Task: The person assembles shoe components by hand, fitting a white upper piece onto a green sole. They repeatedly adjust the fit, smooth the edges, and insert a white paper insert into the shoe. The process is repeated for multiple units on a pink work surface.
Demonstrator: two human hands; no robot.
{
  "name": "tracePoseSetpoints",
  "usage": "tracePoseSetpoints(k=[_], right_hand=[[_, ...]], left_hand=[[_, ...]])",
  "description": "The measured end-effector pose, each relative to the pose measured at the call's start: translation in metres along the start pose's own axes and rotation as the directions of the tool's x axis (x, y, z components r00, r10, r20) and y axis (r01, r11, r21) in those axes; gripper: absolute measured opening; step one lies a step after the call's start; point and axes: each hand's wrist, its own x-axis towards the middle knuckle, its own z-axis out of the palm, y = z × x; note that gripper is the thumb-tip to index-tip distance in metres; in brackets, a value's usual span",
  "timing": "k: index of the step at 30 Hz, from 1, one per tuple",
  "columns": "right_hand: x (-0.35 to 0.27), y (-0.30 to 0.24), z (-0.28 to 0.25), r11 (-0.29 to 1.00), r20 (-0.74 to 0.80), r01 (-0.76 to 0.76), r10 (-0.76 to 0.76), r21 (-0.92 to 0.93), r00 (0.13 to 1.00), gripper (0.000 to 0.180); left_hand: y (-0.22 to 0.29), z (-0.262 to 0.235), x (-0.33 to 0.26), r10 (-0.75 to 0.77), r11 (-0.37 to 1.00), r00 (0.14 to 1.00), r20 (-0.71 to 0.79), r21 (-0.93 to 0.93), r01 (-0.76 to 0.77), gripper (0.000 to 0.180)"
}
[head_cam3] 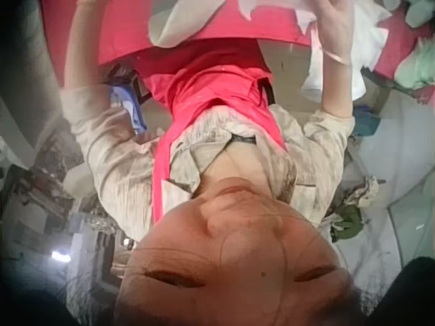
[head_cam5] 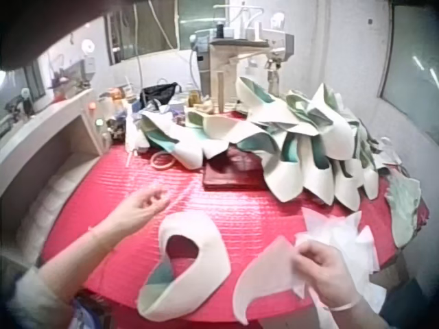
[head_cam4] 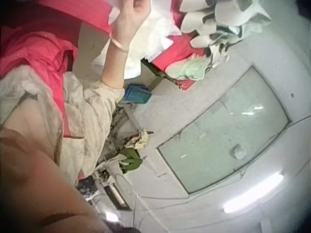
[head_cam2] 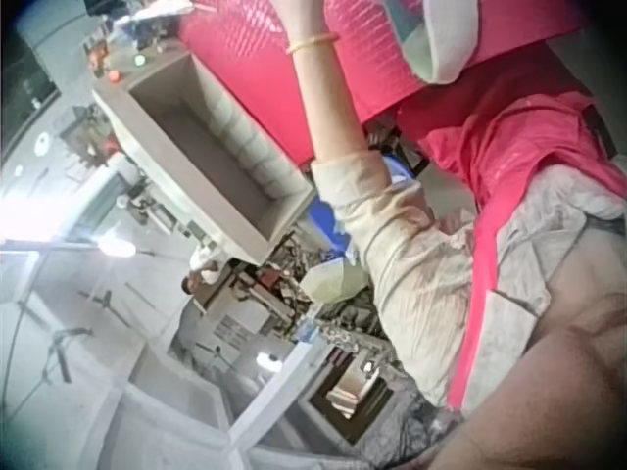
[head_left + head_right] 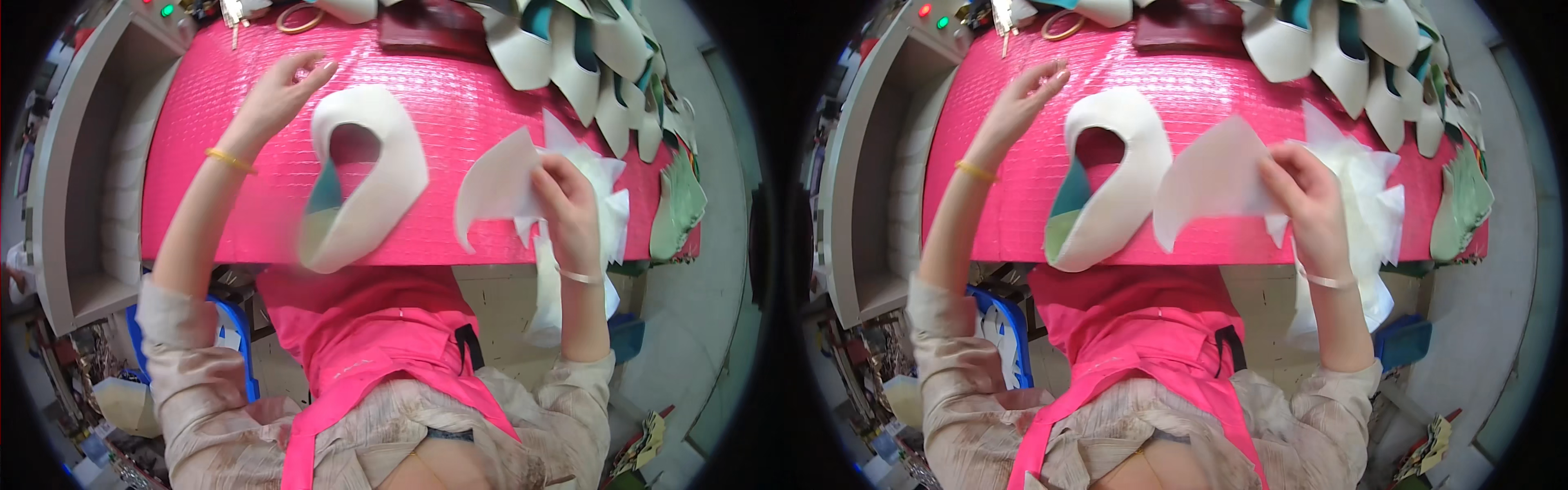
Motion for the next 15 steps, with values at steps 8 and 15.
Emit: tracePoseSetpoints(k=[8,15], right_hand=[[0.091,0.084,0.118,0.719,0.331,-0.56,0.454,0.412,0.827,0.041],[0.026,0.08,0.153,0.636,0.3,-0.666,0.596,0.389,0.745,0.039]], left_hand=[[-0.071,0.035,-0.078,-0.354,0.445,0.893,0.279,-0.789,0.423,0.027],[-0.052,0.027,-0.165,0.128,0.866,0.968,-0.216,0.501,-0.003,0.054]])
